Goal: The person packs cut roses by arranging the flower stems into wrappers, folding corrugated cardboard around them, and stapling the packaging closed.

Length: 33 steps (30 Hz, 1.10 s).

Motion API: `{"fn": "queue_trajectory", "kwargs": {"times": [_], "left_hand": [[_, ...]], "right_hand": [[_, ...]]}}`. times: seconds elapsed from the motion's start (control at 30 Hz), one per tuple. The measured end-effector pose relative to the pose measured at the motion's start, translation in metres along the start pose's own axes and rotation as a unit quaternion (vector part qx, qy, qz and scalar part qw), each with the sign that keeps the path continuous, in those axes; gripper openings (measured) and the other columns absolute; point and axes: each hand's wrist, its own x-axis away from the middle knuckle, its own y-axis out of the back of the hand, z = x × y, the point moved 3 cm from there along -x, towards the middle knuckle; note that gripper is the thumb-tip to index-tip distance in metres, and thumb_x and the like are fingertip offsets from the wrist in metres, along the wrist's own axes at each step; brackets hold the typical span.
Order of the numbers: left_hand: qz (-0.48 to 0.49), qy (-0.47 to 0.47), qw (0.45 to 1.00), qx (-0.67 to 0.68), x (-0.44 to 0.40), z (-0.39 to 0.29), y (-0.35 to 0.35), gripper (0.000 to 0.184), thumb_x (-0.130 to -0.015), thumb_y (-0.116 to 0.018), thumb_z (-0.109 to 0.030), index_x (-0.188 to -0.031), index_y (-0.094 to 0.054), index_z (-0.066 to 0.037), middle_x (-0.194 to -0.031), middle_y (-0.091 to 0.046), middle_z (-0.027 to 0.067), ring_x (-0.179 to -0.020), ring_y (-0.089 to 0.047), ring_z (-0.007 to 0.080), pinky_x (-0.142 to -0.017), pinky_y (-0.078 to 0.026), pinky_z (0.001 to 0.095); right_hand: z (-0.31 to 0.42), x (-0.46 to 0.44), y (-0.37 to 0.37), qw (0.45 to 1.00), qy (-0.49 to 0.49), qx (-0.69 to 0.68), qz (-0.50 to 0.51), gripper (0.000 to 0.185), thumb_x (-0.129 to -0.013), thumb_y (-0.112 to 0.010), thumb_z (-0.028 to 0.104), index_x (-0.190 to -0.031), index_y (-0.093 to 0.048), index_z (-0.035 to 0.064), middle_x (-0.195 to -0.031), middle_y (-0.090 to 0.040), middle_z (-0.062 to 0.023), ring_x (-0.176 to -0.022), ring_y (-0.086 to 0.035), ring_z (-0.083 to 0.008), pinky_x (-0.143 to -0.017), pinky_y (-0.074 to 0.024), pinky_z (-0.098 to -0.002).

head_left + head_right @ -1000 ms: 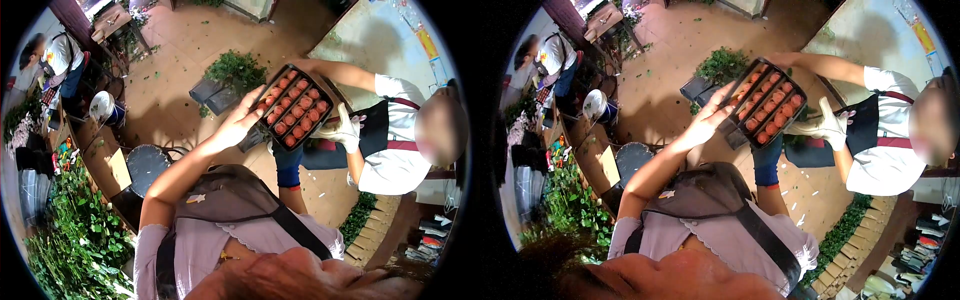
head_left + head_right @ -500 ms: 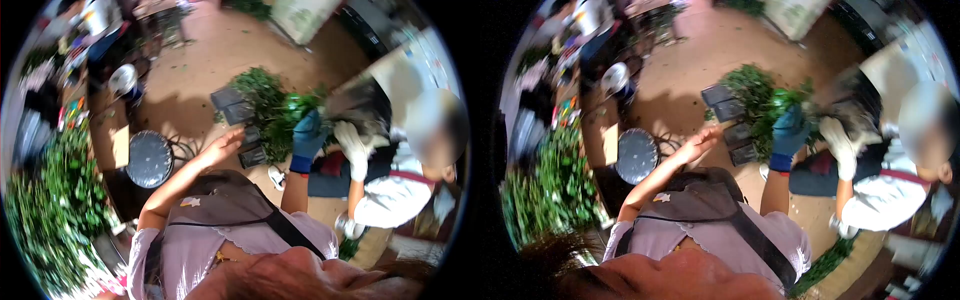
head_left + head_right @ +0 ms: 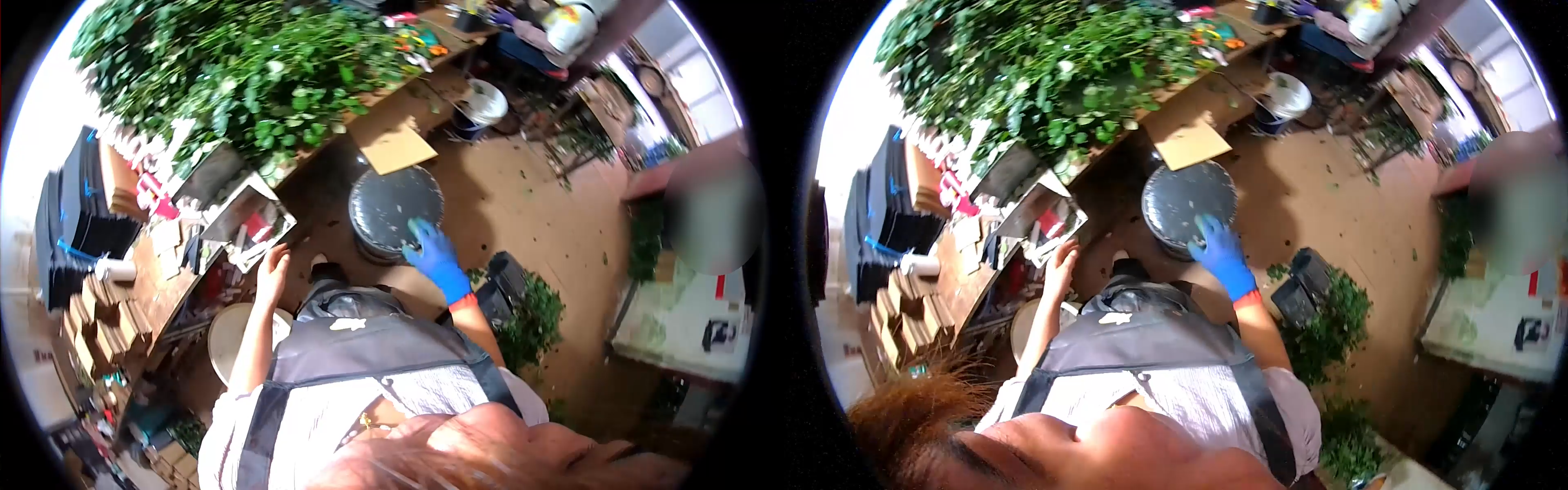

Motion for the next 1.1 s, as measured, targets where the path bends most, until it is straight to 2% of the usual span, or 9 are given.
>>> {"fn": "queue_trajectory", "kwargs": {"times": [0.13, 0.33, 0.43, 0.53, 0.67, 0.73, 0.9, 1.07, 1.1], "left_hand": [[-0.123, 0.024, 0.989, 0.079, 0.034, 0.036, 0.030, 0.031, -0.098, -0.058, -0.008, -0.128, -0.060, -0.001, -0.117, -0.067, 0.0099, -0.111, -0.061, 0.0165, -0.101, -0.046, 0.0305], [-0.002, 0.069, 0.996, 0.048, 0.047, 0.009, 0.023, 0.031, -0.099, -0.058, -0.010, -0.128, -0.058, 0.000, -0.115, -0.067, 0.0071, -0.105, -0.062, 0.0133, -0.094, -0.048, 0.0281], [0.017, 0.063, 0.998, 0.025, 0.040, -0.004, 0.034, 0.032, -0.100, -0.058, -0.009, -0.130, -0.056, 0.001, -0.118, -0.067, 0.0091, -0.111, -0.061, 0.0150, -0.098, -0.047, 0.0290], [0.047, 0.065, 0.997, 0.021, 0.024, -0.002, 0.039, 0.032, -0.100, -0.058, -0.010, -0.130, -0.056, 0.001, -0.118, -0.067, 0.0098, -0.110, -0.062, 0.0148, -0.097, -0.047, 0.0288], [0.166, 0.001, 0.983, -0.076, -0.006, -0.033, 0.015, 0.035, -0.099, -0.059, -0.014, -0.131, -0.057, -0.002, -0.118, -0.069, 0.0130, -0.107, -0.067, 0.0205, -0.093, -0.051, 0.0317], [0.254, -0.057, 0.954, -0.148, -0.020, -0.064, -0.012, 0.042, -0.095, -0.063, -0.020, -0.133, -0.057, -0.005, -0.121, -0.067, 0.0173, -0.110, -0.067, 0.0311, -0.094, -0.051, 0.0368], [0.333, -0.422, 0.816, -0.212, -0.021, -0.155, -0.108, 0.120, -0.069, -0.088, -0.036, -0.155, -0.015, 0.003, -0.161, -0.016, 0.0273, -0.150, -0.014, 0.0440, -0.122, -0.018, 0.0505], [0.221, -0.433, 0.874, 0.009, -0.006, -0.200, -0.173, 0.057, -0.078, -0.061, 0.010, -0.134, -0.059, -0.003, -0.133, -0.063, 0.0159, -0.125, -0.060, 0.0306, -0.107, -0.046, 0.0384], [0.247, -0.401, 0.881, 0.037, -0.006, -0.200, -0.183, 0.055, -0.078, -0.059, 0.012, -0.131, -0.061, -0.003, -0.130, -0.064, 0.0156, -0.122, -0.062, 0.0299, -0.104, -0.048, 0.0366]], "right_hand": [[-0.013, -0.135, -0.017, 0.992, 0.030, 0.069, -0.101, 0.099, -0.073, -0.079, 0.046, -0.152, -0.035, 0.0056, -0.148, -0.045, -0.0217, -0.136, -0.041, -0.0400, -0.114, -0.0322, -0.0491], [-0.049, -0.248, -0.073, 0.910, -0.004, 0.398, 0.118, 0.114, -0.066, -0.085, 0.048, -0.157, -0.022, 0.0193, -0.157, -0.034, -0.0103, -0.144, -0.035, -0.0331, -0.112, -0.0296, -0.0550], [-0.069, -0.269, -0.094, 0.907, -0.044, 0.323, 0.268, 0.072, -0.076, -0.078, 0.040, -0.139, -0.052, 0.0178, -0.139, -0.057, -0.0138, -0.127, -0.056, -0.0330, -0.103, -0.0419, -0.0534], [-0.071, -0.272, -0.086, 0.950, -0.028, 0.253, 0.182, 0.031, -0.087, -0.064, 0.030, -0.112, -0.071, 0.0143, -0.109, -0.072, -0.0165, -0.101, -0.071, -0.0335, -0.086, -0.0541, -0.0494], [-0.034, -0.194, -0.010, 0.932, -0.029, 0.235, 0.275, 0.032, -0.090, -0.056, 0.030, -0.106, -0.074, 0.0091, -0.101, -0.071, -0.0209, -0.094, -0.070, -0.0393, -0.079, -0.0561, -0.0485], [0.001, -0.144, 0.054, 0.949, 0.095, 0.019, 0.300, 0.038, -0.090, -0.062, 0.036, -0.106, -0.071, 0.0030, -0.097, -0.070, -0.0237, -0.088, -0.070, -0.0350, -0.079, -0.0549, -0.0432], [0.030, -0.039, 0.149, 0.871, -0.154, -0.463, -0.060, 0.035, -0.099, -0.063, 0.033, -0.104, -0.069, -0.0009, -0.085, -0.064, 0.0036, -0.073, -0.056, -0.0098, -0.067, -0.0488, -0.0286], [0.051, 0.033, 0.171, 0.668, -0.006, -0.741, -0.061, 0.041, -0.098, -0.063, 0.036, -0.117, -0.064, 0.0000, -0.107, -0.070, -0.0122, -0.095, -0.068, -0.0201, -0.088, -0.0543, -0.0351], [0.081, 0.051, 0.196, 0.783, 0.006, -0.622, -0.006, 0.045, -0.095, -0.066, 0.037, -0.122, -0.062, 0.0012, -0.115, -0.067, -0.0137, -0.104, -0.066, -0.0245, -0.094, -0.0518, -0.0400]]}}
